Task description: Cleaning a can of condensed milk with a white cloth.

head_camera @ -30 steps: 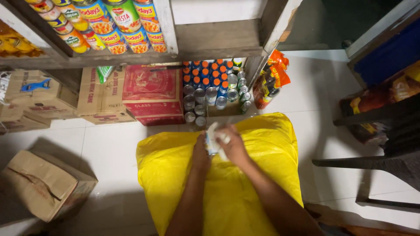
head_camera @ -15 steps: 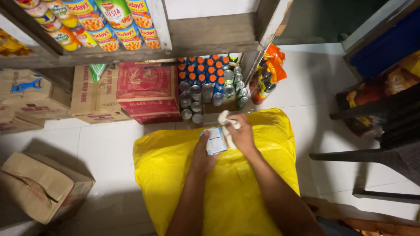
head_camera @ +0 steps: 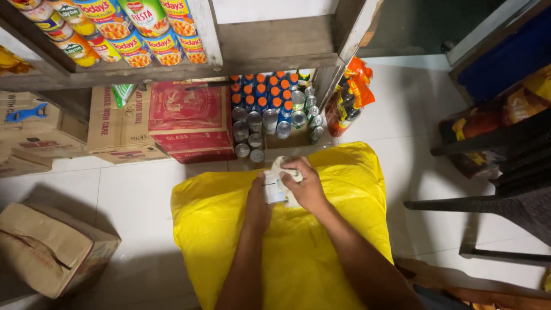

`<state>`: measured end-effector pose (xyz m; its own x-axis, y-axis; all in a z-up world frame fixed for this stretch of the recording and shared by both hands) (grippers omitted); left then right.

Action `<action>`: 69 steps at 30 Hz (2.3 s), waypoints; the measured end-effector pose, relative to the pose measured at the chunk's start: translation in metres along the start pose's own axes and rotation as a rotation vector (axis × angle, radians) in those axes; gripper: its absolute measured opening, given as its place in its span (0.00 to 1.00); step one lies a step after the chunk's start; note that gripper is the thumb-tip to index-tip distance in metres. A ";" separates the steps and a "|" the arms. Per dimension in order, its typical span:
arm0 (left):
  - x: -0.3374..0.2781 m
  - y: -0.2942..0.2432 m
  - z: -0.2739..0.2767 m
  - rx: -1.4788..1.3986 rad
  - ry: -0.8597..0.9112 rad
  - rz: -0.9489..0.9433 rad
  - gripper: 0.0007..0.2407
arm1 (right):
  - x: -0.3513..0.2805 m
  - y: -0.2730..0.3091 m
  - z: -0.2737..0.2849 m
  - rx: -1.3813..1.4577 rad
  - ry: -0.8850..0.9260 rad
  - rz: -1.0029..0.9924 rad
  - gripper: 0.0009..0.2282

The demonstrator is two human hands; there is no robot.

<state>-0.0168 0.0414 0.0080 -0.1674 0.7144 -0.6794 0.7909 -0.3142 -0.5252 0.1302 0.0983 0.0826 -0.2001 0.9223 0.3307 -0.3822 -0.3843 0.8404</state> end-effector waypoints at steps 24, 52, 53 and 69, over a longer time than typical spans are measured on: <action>0.037 0.007 0.019 -0.021 -0.055 -0.057 0.16 | -0.020 0.036 -0.015 -0.092 0.271 -0.098 0.20; 0.022 0.013 0.011 0.242 0.038 -0.166 0.19 | -0.019 0.034 -0.001 -0.013 0.118 -0.002 0.11; 0.027 0.018 0.010 0.176 0.074 -0.118 0.17 | -0.017 0.036 -0.001 -0.042 0.140 0.056 0.11; 0.065 0.054 0.029 -0.231 0.277 0.085 0.14 | 0.005 -0.004 0.024 -0.072 0.031 -0.017 0.12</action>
<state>-0.0017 0.0527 -0.0798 0.0455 0.8439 -0.5345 0.9123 -0.2531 -0.3220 0.1523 0.1060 0.0910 -0.2205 0.9274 0.3023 -0.4496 -0.3717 0.8122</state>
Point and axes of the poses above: each hand's wrist, its own x-axis towards the middle knuckle, its own z-axis out of the back of the hand, y = z × x, the point moved 7 cm from there along x, towards the middle knuckle, and after that the axes turned 7 degrees about -x, right-handed, at the moved point
